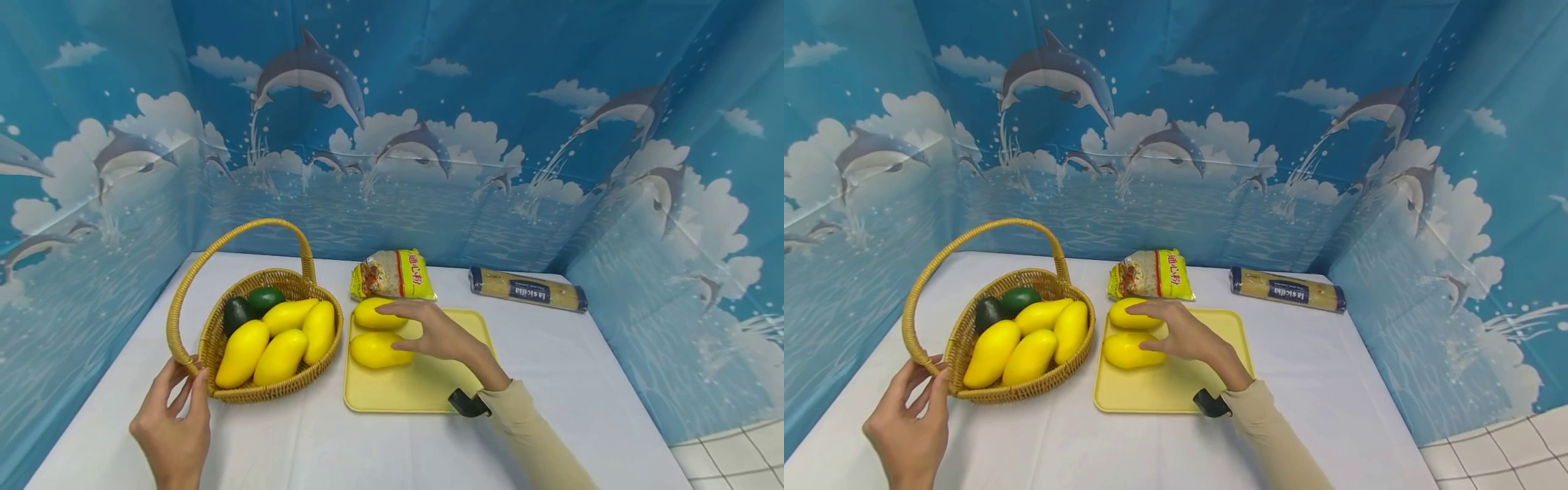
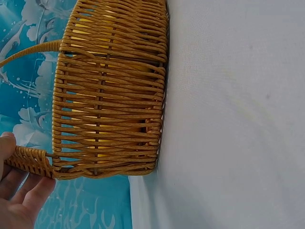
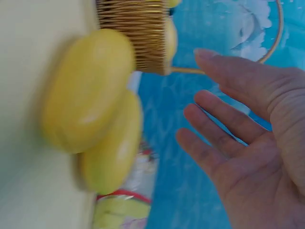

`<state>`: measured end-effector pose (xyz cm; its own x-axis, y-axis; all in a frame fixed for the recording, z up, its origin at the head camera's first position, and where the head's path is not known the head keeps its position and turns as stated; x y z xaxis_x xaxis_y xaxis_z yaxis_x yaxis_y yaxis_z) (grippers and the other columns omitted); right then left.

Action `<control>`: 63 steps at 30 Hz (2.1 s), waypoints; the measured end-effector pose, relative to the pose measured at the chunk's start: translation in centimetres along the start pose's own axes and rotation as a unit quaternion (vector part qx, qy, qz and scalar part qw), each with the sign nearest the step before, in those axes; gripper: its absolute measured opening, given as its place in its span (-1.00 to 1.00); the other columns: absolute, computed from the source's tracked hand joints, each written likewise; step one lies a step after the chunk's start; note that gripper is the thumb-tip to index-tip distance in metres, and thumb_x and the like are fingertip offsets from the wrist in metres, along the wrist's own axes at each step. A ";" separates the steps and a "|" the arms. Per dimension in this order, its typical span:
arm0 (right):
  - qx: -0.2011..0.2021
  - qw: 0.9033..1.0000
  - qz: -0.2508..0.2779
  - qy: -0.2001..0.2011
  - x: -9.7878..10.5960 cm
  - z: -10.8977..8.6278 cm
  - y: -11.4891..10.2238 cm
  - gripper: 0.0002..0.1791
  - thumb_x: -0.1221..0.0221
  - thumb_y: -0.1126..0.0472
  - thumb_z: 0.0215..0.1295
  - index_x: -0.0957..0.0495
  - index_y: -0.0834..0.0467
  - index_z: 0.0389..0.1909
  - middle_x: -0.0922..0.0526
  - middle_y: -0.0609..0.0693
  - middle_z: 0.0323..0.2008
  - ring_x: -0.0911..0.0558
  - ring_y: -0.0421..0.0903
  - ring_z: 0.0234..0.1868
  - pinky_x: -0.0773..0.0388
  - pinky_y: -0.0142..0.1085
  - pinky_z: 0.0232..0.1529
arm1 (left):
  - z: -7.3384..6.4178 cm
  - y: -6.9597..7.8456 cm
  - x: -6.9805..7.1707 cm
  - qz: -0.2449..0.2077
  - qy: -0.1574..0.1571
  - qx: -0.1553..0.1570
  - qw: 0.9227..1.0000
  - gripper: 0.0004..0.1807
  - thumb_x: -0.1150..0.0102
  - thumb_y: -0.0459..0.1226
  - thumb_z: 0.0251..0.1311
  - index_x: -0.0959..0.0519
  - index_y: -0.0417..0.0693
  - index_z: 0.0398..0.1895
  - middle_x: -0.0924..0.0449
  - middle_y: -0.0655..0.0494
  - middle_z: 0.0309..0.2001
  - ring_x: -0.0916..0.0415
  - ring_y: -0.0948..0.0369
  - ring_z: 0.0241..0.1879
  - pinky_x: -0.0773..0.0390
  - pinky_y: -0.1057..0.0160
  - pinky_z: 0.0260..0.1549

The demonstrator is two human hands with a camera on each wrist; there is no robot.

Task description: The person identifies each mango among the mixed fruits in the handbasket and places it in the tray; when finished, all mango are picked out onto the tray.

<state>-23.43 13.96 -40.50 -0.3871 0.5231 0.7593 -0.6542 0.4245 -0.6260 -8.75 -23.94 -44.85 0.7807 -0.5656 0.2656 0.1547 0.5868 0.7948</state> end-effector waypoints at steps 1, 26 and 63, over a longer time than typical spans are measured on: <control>0.008 1.000 0.001 -0.006 0.5 0.5 -0.6 -0.29 -0.49 0.31 0.34 -0.51 0.21 0.49 -0.58 0.13 0.45 -0.53 0.14 0.47 -0.57 0.08 0.49 | 0.0 0.0 0.0 -0.001 0.001 -0.002 1.000 -0.49 -0.44 -0.57 0.26 -0.65 -0.31 0.30 -0.77 -0.20 0.09 -0.50 0.69 0.06 -0.57 0.69 -0.01; 0.131 0.960 0.111 -0.219 -1.0 15.8 -9.2 -0.24 -0.44 0.34 0.39 -0.38 0.37 0.54 -0.48 0.24 0.51 -0.48 0.02 0.53 -0.52 -0.33 0.50 | -0.2 -0.3 -0.2 -0.006 0.006 -0.014 1.000 -0.50 -0.43 -0.58 0.26 -0.63 -0.38 0.28 -0.76 -0.25 0.08 -0.50 0.69 0.07 -0.58 0.67 0.00; 0.027 0.948 0.119 -0.294 -11.1 23.6 -7.0 -0.36 -0.48 0.42 0.29 -0.57 0.31 0.40 -0.65 0.12 0.37 -0.62 -0.13 0.34 -0.58 -0.58 0.28 | -0.3 -0.1 -0.2 0.003 0.009 -0.016 1.000 -0.49 -0.43 -0.59 0.25 -0.63 -0.39 0.29 -0.77 -0.25 0.07 -0.50 0.70 0.07 -0.59 0.66 0.01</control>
<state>-29.89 -12.28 -40.29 -0.8129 0.0904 0.5753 -0.5287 0.2996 -0.7942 -8.76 -23.72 -45.10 0.7922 -0.5521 0.2602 0.1698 0.6088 0.7749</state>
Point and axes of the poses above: each hand's wrist, its own z-axis towards the middle knuckle, its own x-axis out of the back of the hand, y = z × x, the point moved 3 cm from there along z, towards the middle knuckle
